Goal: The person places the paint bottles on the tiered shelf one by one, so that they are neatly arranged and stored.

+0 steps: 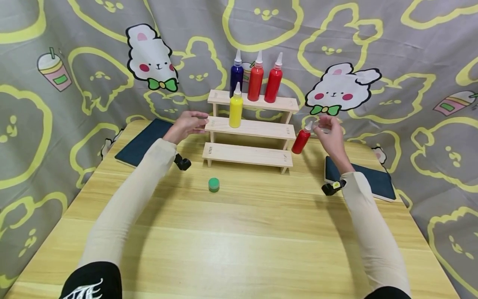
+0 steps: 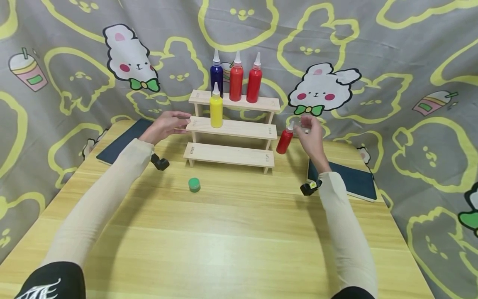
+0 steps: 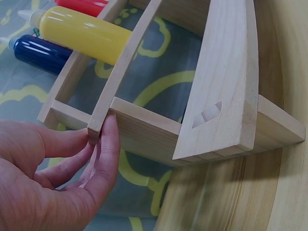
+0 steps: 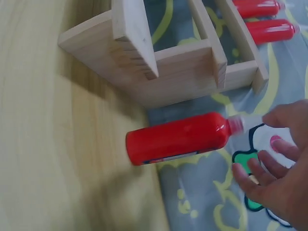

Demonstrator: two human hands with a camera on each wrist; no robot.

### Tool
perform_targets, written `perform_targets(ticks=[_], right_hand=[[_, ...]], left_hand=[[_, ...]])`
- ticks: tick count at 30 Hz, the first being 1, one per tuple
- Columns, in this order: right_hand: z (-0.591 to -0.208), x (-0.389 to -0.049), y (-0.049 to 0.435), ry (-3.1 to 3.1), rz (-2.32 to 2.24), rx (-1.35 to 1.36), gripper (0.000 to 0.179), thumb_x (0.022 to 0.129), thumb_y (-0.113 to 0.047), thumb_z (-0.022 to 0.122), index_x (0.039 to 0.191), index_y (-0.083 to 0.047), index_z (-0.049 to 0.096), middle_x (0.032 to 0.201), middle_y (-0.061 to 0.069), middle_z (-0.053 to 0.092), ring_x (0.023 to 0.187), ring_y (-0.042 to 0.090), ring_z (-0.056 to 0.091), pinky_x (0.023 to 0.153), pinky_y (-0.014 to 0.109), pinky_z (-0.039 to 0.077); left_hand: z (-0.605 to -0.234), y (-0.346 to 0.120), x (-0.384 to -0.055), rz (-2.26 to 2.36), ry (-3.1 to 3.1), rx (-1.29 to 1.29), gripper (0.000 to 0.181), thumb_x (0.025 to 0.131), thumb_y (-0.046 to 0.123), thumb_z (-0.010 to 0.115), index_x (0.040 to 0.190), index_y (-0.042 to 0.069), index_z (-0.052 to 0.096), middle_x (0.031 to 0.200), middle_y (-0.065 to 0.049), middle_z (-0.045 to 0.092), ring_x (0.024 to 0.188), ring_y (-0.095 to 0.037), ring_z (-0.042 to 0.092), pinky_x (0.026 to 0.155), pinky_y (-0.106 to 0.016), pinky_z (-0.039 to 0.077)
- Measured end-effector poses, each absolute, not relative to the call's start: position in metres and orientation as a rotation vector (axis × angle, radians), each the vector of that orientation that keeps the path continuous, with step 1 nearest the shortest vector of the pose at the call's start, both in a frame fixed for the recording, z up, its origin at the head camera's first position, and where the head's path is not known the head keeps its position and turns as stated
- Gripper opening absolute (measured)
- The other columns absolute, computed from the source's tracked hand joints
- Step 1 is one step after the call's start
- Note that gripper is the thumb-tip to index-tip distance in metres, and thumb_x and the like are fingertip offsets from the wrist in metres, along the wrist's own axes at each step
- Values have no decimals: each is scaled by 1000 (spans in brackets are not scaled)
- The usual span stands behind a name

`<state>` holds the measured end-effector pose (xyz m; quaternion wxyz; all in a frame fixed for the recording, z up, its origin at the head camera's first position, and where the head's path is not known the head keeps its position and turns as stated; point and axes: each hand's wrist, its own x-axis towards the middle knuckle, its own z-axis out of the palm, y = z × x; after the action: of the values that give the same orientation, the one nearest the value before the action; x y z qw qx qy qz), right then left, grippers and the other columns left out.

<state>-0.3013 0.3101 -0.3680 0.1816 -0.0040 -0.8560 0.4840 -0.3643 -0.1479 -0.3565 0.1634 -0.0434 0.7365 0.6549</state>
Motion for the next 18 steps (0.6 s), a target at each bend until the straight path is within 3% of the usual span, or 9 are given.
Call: perform_targets(ticks=[3, 6, 11, 18], right_hand=[[-373, -301, 316, -2521, 1420, 8, 51, 106, -14, 58, 150, 6, 43, 150, 26, 49, 136, 35, 51, 111, 34, 50], [-379, -303, 320, -2595, 1513, 32, 56, 107, -10, 53, 158, 4, 34, 159, 27, 40, 146, 42, 41, 119, 47, 46], [-391, -309, 325, -2680, 1607, 94, 63, 107, -3, 51, 163, 3, 23, 164, 28, 31, 149, 46, 36, 120, 46, 44], [-405, -315, 321, -2733, 1668, 128, 65, 107, -2, 54, 163, 5, 22, 162, 33, 33, 150, 48, 36, 123, 52, 40]], left_hand=[[-357, -148, -364, 1867, 2098, -125, 45, 106, 9, 60, 150, 2, 53, 117, -8, 60, 87, -14, 65, 117, -50, 49], [-358, -149, -365, 1868, 2094, -125, 45, 106, 9, 61, 150, 2, 53, 116, -8, 60, 88, -14, 65, 117, -50, 48], [-358, -148, -365, 1862, 2098, -122, 46, 106, 10, 62, 150, 3, 54, 116, -8, 61, 90, -15, 66, 116, -48, 50], [-359, -149, -364, 1860, 2112, -109, 45, 106, 10, 61, 151, 4, 54, 120, -9, 61, 91, -14, 66, 114, -46, 52]])
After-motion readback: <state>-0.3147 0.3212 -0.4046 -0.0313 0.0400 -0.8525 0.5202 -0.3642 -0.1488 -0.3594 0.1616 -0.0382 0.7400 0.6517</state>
